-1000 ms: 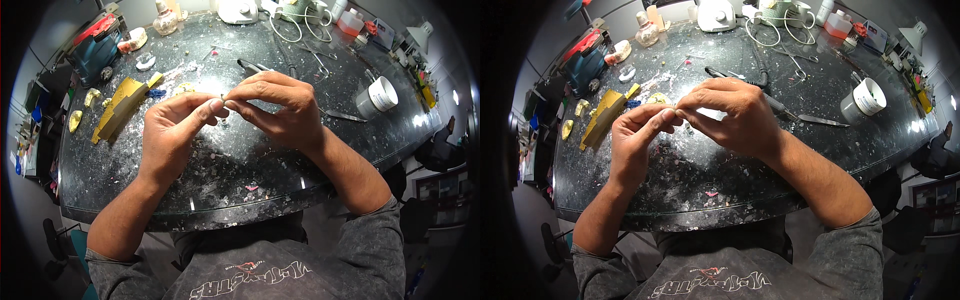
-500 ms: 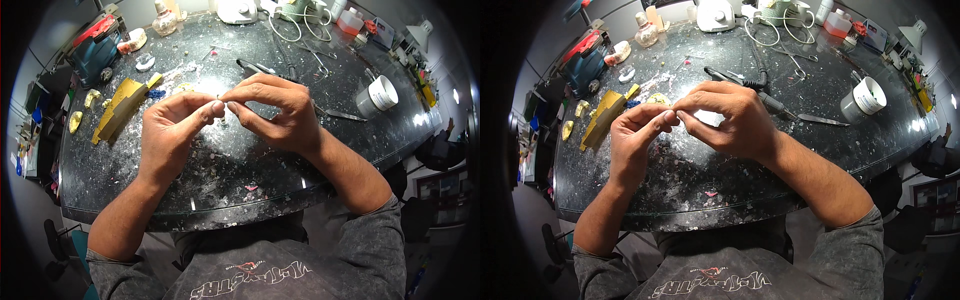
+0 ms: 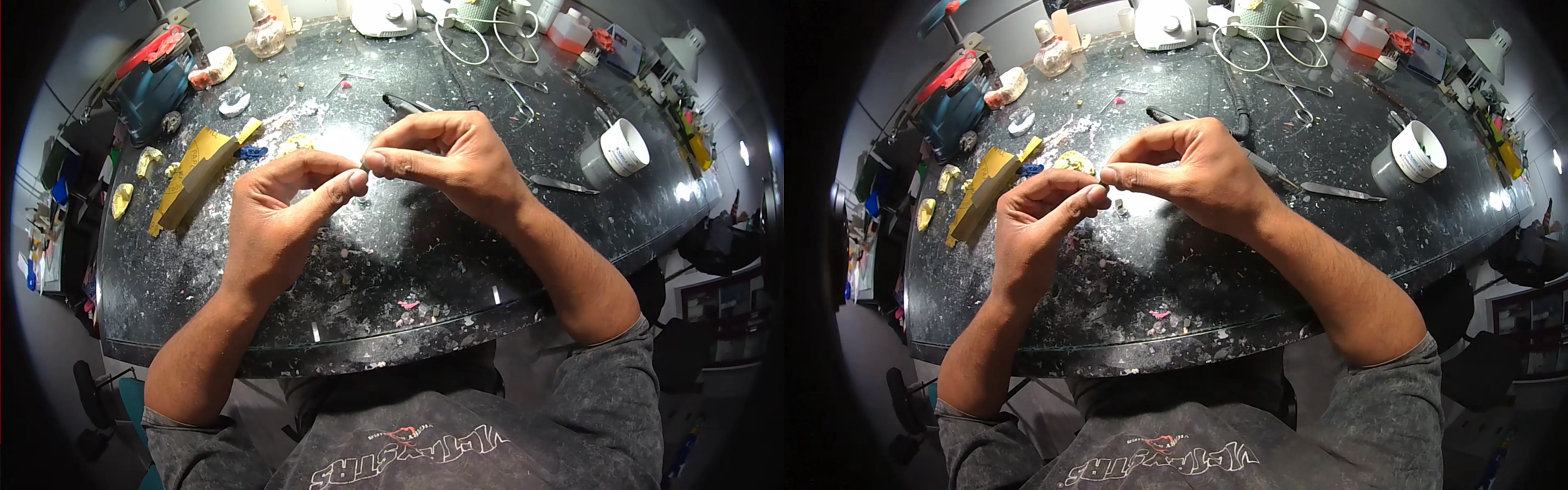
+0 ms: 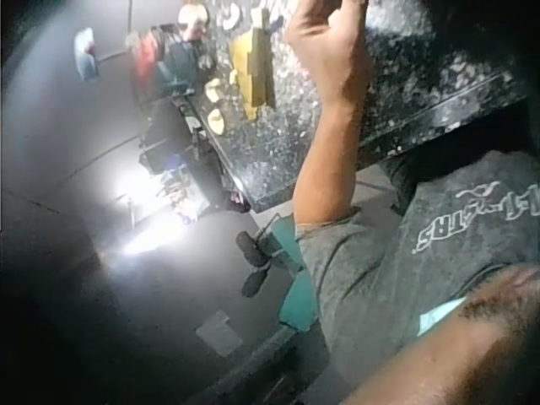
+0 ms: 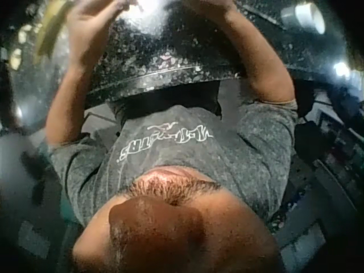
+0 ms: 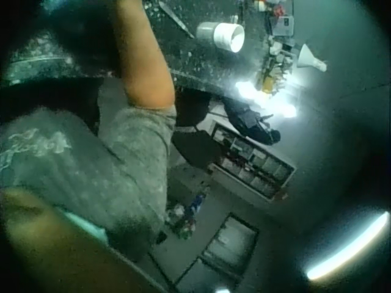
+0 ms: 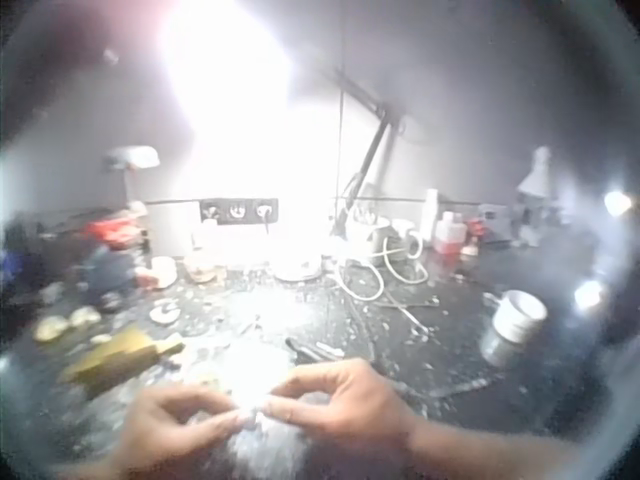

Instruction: The person grinds a clear dental retainer with a rotary tool, cuts a piece of sandpaper with scissors to wrap around the tool's bit, and sands the retainer using the rotary tool.

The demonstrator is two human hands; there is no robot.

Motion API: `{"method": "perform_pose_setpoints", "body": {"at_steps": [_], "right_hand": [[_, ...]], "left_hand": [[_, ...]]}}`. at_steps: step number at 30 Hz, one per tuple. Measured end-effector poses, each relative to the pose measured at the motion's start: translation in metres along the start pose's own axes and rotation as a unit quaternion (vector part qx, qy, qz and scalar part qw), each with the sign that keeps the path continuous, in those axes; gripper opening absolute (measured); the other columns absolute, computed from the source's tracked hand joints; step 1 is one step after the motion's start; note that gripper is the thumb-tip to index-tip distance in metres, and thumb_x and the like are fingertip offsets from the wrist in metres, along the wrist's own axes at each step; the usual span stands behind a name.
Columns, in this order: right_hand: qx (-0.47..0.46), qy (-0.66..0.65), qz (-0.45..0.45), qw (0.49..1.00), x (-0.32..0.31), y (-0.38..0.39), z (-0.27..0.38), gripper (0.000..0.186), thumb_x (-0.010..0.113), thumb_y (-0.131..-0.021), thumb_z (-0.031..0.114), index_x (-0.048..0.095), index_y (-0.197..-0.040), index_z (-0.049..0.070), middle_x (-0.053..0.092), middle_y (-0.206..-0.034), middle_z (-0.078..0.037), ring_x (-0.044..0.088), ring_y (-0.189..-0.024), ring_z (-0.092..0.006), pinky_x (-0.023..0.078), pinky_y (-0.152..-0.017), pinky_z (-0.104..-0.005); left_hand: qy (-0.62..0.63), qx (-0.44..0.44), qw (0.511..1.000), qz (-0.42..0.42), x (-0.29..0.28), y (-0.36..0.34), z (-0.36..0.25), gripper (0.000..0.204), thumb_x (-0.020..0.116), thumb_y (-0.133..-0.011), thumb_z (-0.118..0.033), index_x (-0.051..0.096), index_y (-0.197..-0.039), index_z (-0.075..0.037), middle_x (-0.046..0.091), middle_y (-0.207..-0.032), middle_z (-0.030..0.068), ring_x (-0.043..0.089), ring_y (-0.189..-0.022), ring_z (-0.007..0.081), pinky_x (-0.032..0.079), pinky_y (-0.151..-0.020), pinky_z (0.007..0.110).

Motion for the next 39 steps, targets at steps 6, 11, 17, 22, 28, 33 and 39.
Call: {"method": "perform_pose_setpoints", "body": {"at_steps": [6, 11, 17, 22, 28, 33, 39], "right_hand": [[-0.066, 0.153, 0.023, 0.986, 0.000, 0.001, 0.006, 0.020, 0.069, -0.088, 0.017, 0.067, -0.093, -0.002, 0.070, -0.082, -0.012, 0.067, -0.078, -0.0152, 0.053, -0.073, -0.0303], [-0.238, 0.198, 0.039, 0.950, -0.022, -0.001, 0.016, 0.012, 0.071, -0.084, 0.003, 0.071, -0.096, 0.003, 0.072, -0.087, -0.009, 0.069, -0.079, -0.0153, 0.056, -0.075, -0.0273], [-0.215, 0.225, -0.080, 0.947, -0.089, 0.004, 0.036, 0.013, 0.071, -0.086, 0.008, 0.073, -0.098, 0.005, 0.073, -0.093, -0.006, 0.068, -0.090, -0.0138, 0.054, -0.086, -0.0292], [-0.215, 0.245, -0.278, 0.904, -0.137, -0.002, 0.017, 0.012, 0.064, -0.093, 0.011, 0.064, -0.102, 0.003, 0.068, -0.097, -0.004, 0.063, -0.093, -0.0103, 0.050, -0.087, -0.0255], [-0.214, 0.014, -0.291, 0.933, -0.154, -0.009, 0.003, 0.012, 0.063, -0.093, 0.007, 0.065, -0.104, 0.003, 0.067, -0.094, -0.003, 0.062, -0.087, -0.0098, 0.050, -0.085, -0.0249], [-0.176, -0.155, -0.257, 0.938, -0.151, -0.009, 0.004, 0.018, 0.067, -0.090, 0.011, 0.064, -0.105, 0.002, 0.068, -0.097, -0.007, 0.065, -0.091, -0.0120, 0.054, -0.088, -0.0264], [-0.187, -0.129, -0.236, 0.945, -0.135, -0.001, 0.026, 0.014, 0.063, -0.090, 0.004, 0.068, -0.103, 0.003, 0.069, -0.099, -0.008, 0.065, -0.094, -0.0144, 0.054, -0.090, -0.0280]], "left_hand": [[-0.098, 0.027, 0.995, 0.013, 0.005, -0.005, -0.001, 0.011, 0.072, -0.086, -0.008, 0.071, -0.093, 0.000, 0.069, -0.086, 0.0050, 0.062, -0.082, 0.0085, 0.047, -0.076, 0.022], [-0.212, 0.086, 0.972, 0.044, 0.012, -0.018, -0.023, 0.010, 0.070, -0.085, -0.008, 0.070, -0.089, 0.002, 0.069, -0.080, 0.0039, 0.062, -0.076, 0.0083, 0.048, -0.073, 0.024], [-0.342, 0.230, 0.909, 0.064, 0.056, -0.060, -0.053, 0.028, 0.066, -0.090, -0.009, 0.067, -0.118, -0.008, 0.072, -0.101, 0.0060, 0.064, -0.093, 0.0140, 0.049, -0.087, 0.030], [-0.534, 0.391, 0.719, 0.211, 0.111, -0.068, -0.020, 0.044, 0.071, -0.085, -0.021, 0.062, -0.128, -0.021, 0.055, -0.131, 0.0051, 0.047, -0.121, 0.0275, 0.040, -0.102, 0.042], [-0.540, 0.364, 0.718, 0.244, 0.128, -0.088, -0.005, 0.035, 0.071, -0.085, -0.030, 0.067, -0.117, -0.017, 0.063, -0.112, 0.0037, 0.053, -0.110, 0.0221, 0.038, -0.097, 0.038], [-0.551, 0.358, 0.716, 0.235, 0.117, -0.102, -0.009, 0.024, 0.067, -0.087, -0.023, 0.067, -0.105, -0.007, 0.069, -0.095, 0.0068, 0.063, -0.098, 0.0210, 0.040, -0.095, 0.036], [0.138, 0.188, 0.970, 0.065, 0.083, -0.095, -0.033, 0.026, 0.052, -0.099, -0.018, 0.059, -0.115, 0.001, 0.068, -0.104, 0.0107, 0.065, -0.100, 0.0202, 0.047, -0.100, 0.041]]}}
Point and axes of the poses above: each hand's wrist, its own y-axis away from the middle knuckle, its own x-axis out of the palm, z = x × y, the point moved 2 cm from there along -y, towards the middle knuckle
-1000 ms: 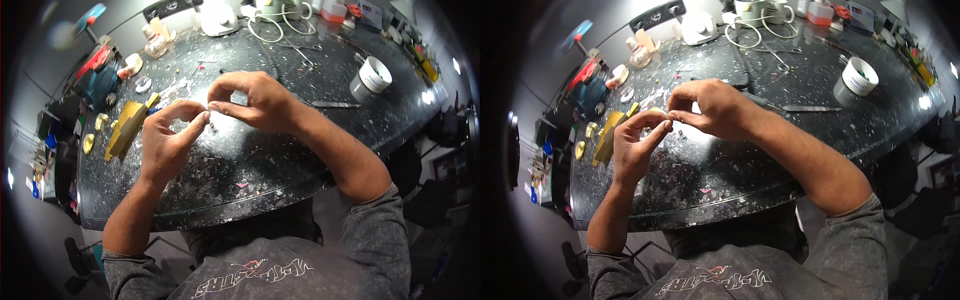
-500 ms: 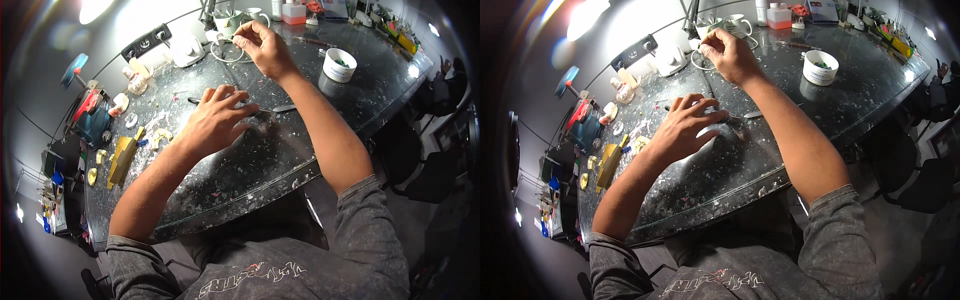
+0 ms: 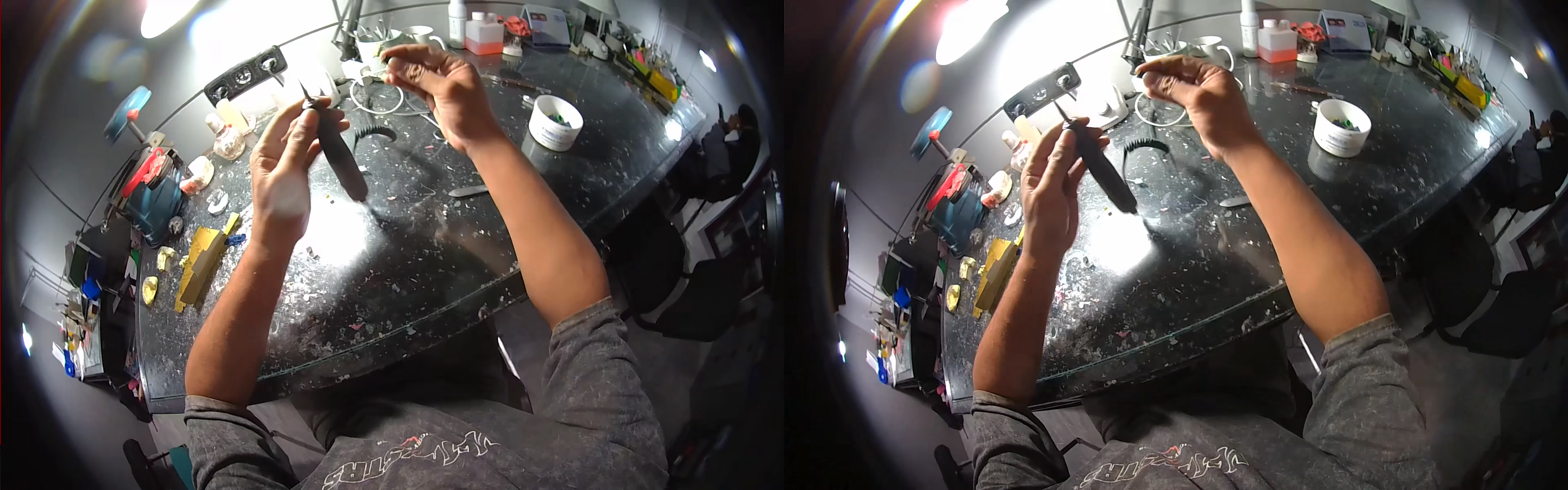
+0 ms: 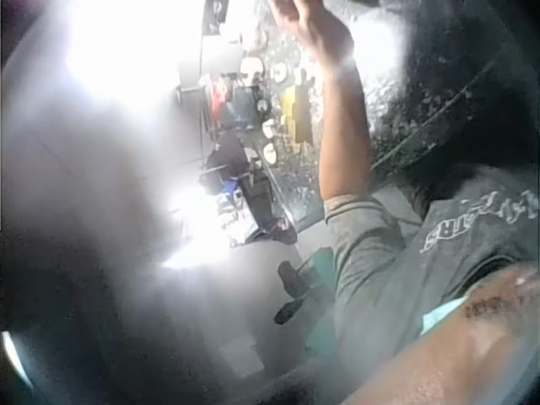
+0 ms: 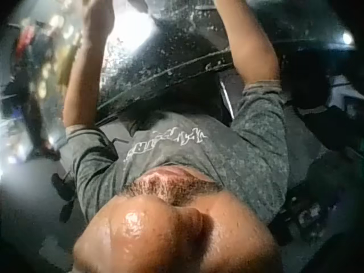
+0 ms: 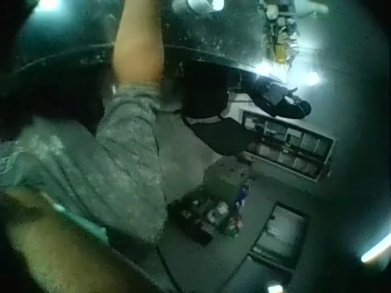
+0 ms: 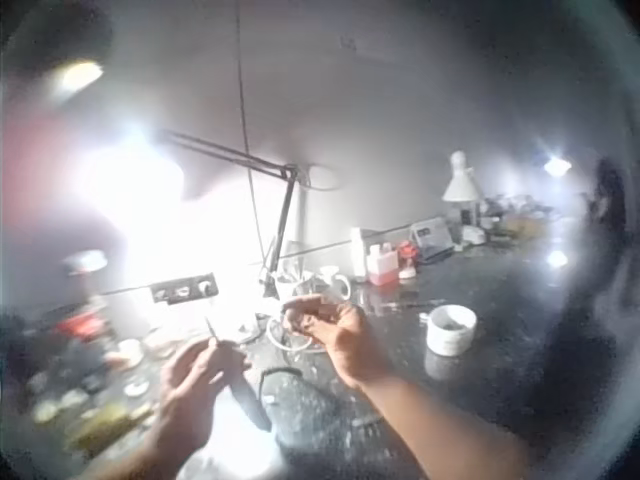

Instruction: The person grinds a clear dental retainer with a rotary tool, cuts a piece of sandpaper with scissors to wrap around the tool's bit, and sands the retainer using the rotary tool.

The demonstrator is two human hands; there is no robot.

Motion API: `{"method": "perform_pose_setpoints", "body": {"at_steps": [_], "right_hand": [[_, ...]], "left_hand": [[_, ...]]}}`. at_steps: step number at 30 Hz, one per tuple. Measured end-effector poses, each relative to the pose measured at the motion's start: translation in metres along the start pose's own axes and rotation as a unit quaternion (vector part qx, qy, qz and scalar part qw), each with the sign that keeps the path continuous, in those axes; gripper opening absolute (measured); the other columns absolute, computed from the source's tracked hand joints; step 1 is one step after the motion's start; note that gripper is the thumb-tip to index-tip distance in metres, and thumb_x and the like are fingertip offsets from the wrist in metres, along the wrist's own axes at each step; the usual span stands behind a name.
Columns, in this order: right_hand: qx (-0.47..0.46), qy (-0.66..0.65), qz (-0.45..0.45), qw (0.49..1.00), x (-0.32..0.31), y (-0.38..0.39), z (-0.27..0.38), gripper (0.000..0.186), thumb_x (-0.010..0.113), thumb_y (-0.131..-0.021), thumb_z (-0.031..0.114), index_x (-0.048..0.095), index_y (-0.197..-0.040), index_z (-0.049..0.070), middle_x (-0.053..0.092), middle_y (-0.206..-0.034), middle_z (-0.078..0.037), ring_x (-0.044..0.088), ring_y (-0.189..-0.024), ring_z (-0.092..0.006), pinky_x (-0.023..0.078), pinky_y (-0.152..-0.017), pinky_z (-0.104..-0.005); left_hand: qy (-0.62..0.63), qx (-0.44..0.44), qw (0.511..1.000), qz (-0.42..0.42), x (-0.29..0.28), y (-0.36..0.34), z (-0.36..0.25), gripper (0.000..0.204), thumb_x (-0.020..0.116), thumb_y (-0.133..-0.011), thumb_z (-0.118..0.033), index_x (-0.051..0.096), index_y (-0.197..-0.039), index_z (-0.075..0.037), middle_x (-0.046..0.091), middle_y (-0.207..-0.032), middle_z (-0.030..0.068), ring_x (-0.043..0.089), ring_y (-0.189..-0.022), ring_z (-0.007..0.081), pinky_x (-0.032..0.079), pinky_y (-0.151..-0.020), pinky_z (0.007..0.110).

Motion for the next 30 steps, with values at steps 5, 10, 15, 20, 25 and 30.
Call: {"method": "perform_pose_setpoints", "body": {"at_steps": [5, 10, 15, 20, 25, 30], "right_hand": [[-0.027, 0.024, 0.087, 0.996, 0.053, 0.020, 0.004, 0.014, 0.062, -0.089, -0.001, 0.069, -0.101, 0.002, 0.071, -0.099, -0.008, 0.066, -0.096, -0.0142, 0.053, -0.091, -0.0300], [-0.049, 0.036, 0.097, 0.993, 0.067, 0.028, 0.017, 0.015, 0.066, -0.089, 0.003, 0.068, -0.104, 0.001, 0.071, -0.096, -0.007, 0.065, -0.094, -0.0127, 0.052, -0.090, -0.0296], [-0.029, 0.007, 0.107, 0.994, 0.073, 0.036, 0.026, 0.015, 0.067, -0.090, 0.005, 0.068, -0.104, 0.000, 0.070, -0.093, -0.006, 0.065, -0.091, -0.0124, 0.051, -0.086, -0.0285], [-0.012, -0.019, 0.093, 0.995, 0.072, 0.037, 0.028, 0.014, 0.066, -0.090, 0.004, 0.069, -0.102, 0.000, 0.071, -0.092, -0.007, 0.066, -0.088, -0.0122, 0.051, -0.085, -0.0279], [-0.036, -0.024, 0.101, 0.994, 0.073, 0.037, 0.026, 0.014, 0.067, -0.090, 0.004, 0.070, -0.102, 0.000, 0.071, -0.093, -0.007, 0.066, -0.088, -0.0123, 0.052, -0.084, -0.0279], [-0.022, -0.030, 0.112, 0.993, 0.072, 0.037, 0.025, 0.015, 0.067, -0.090, 0.004, 0.070, -0.104, 0.000, 0.071, -0.093, -0.008, 0.066, -0.087, -0.0121, 0.052, -0.083, -0.0267]], "left_hand": [[0.247, -0.140, 0.959, -0.005, 0.008, 0.023, 0.010, 0.035, 0.039, -0.102, -0.032, 0.054, -0.110, -0.001, 0.051, -0.083, 0.0036, 0.051, -0.079, 0.0154, 0.047, -0.074, 0.032], [0.130, -0.128, 0.982, 0.040, 0.023, 0.027, -0.008, 0.043, 0.035, -0.103, -0.044, 0.047, -0.085, -0.007, 0.037, -0.062, -0.0018, 0.040, -0.056, 0.0104, 0.034, -0.050, 0.024], [0.149, -0.116, 0.982, 0.027, 0.030, 0.037, -0.011, 0.045, 0.039, -0.104, -0.040, 0.052, -0.079, -0.006, 0.042, -0.060, -0.0009, 0.041, -0.053, 0.0083, 0.035, -0.050, 0.023], [0.161, -0.127, 0.979, 0.011, 0.031, 0.036, -0.013, 0.041, 0.039, -0.104, -0.041, 0.050, -0.087, -0.005, 0.041, -0.061, -0.0010, 0.039, -0.052, 0.0088, 0.035, -0.048, 0.023], [0.133, -0.102, 0.986, 0.016, 0.033, 0.037, -0.017, 0.039, 0.042, -0.104, -0.039, 0.050, -0.086, -0.006, 0.042, -0.062, -0.0009, 0.039, -0.053, 0.0082, 0.035, -0.049, 0.022], [0.135, -0.111, 0.984, 0.017, 0.032, 0.038, -0.017, 0.040, 0.041, -0.104, -0.040, 0.051, -0.087, -0.005, 0.043, -0.062, -0.0003, 0.039, -0.052, 0.0083, 0.035, -0.049, 0.022]]}}
Point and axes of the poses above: each hand's wrist, its own y-axis away from the middle knuckle, its own x-axis out of the palm, z = x × y, the point moved 2 cm from there along -y, towards the middle knuckle
